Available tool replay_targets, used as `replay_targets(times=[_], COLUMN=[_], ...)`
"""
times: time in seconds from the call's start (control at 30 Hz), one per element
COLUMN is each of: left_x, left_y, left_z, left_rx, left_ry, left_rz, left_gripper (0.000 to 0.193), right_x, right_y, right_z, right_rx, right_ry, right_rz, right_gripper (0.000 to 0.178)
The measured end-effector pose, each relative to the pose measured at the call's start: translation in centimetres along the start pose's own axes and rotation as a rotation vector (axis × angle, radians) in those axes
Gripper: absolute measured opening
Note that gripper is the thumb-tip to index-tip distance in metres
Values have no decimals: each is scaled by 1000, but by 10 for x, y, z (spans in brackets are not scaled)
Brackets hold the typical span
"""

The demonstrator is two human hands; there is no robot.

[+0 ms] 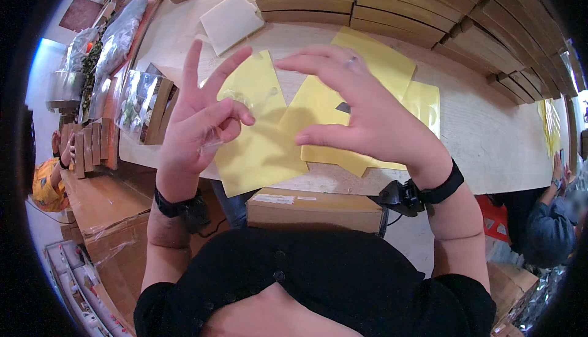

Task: The recorder is packing decorative gift items into cardboard boxes, applying clear stickers to seal them, and organizing the completed packages.

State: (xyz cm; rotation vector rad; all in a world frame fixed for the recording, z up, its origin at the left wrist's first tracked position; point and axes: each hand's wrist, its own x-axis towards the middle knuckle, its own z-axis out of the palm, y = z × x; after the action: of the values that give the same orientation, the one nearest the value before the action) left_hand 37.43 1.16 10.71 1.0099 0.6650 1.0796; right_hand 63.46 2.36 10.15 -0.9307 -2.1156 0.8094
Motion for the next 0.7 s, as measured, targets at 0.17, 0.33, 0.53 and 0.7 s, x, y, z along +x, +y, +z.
replay_targets(times=[0.17,0.33,0.53,0.7], left_x=[-4,-18,-83,-115], left_y=[-7,-8,-36,-65], left_z=[10,-16,-47,-34], left_rx=[-30,-98,758,815], left_ry=[-36,106,-4,-213], left_rz=[-26,105,507,423], left_gripper=[86,99,122,135], right_x=[19,4,-31,-48], right_y=[-1,-9,-2,-23], right_z=[0,-5,-22,-7], right_rx=[49,250,251,193], right_ry=[-120,360,135,-163], right_rz=[-213,104,459,403], right_gripper=[28,9,15,17])
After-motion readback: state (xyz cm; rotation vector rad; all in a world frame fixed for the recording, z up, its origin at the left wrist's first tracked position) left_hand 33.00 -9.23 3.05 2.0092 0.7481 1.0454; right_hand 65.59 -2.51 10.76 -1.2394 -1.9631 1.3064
